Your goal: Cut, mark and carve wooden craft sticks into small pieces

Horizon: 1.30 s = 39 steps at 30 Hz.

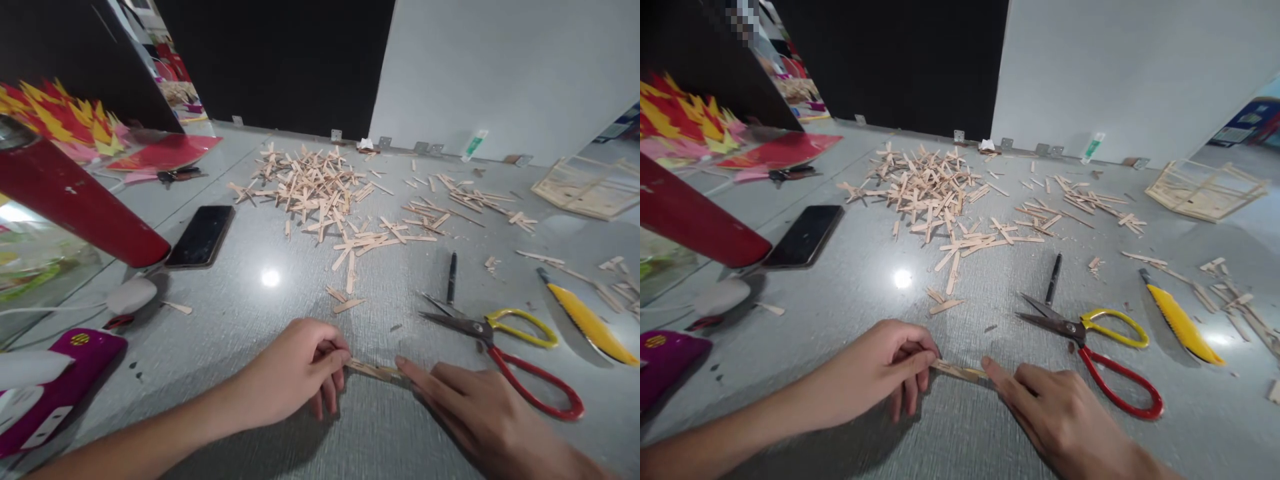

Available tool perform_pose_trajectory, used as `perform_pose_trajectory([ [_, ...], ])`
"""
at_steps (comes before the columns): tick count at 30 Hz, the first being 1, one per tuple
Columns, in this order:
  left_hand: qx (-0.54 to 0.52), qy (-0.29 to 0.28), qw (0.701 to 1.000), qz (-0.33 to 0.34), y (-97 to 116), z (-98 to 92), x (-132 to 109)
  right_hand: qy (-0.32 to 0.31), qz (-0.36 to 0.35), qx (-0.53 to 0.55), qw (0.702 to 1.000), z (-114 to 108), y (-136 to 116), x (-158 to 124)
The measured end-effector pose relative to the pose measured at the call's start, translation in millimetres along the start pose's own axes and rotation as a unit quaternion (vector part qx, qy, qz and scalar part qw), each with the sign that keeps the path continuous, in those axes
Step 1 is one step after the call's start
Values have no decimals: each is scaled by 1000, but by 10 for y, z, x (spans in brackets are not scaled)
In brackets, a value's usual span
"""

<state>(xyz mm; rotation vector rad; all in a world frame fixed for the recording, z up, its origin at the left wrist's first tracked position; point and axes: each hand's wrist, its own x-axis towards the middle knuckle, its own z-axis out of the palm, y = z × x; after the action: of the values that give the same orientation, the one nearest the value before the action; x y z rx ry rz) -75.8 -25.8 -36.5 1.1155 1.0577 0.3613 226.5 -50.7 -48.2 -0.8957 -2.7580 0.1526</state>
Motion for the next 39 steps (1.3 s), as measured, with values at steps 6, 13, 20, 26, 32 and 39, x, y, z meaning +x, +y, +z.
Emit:
perform_pose_trajectory([
  [6, 4, 3, 1000, -8, 5, 0, -18, -6, -3, -1, 1000, -27, -10, 37],
  [13, 46, 4, 999, 8, 29, -7, -48, -20, -23, -19, 999, -14, 15, 28],
  [20, 44, -18, 999, -24, 21, 47, -52, -9, -21, -9, 1000, -36, -20, 59],
  [26, 39, -13, 999, -23, 20, 30, -42, -2, -13, -3, 1000, -15, -17, 5],
  [32, 27, -20, 999, -30, -1, 17, -35, -16, -19, -7, 1000, -38, -11, -8],
  [39, 44, -23, 999, -16, -11, 16, -35, -27, -11, 11, 1000, -38, 12, -28],
])
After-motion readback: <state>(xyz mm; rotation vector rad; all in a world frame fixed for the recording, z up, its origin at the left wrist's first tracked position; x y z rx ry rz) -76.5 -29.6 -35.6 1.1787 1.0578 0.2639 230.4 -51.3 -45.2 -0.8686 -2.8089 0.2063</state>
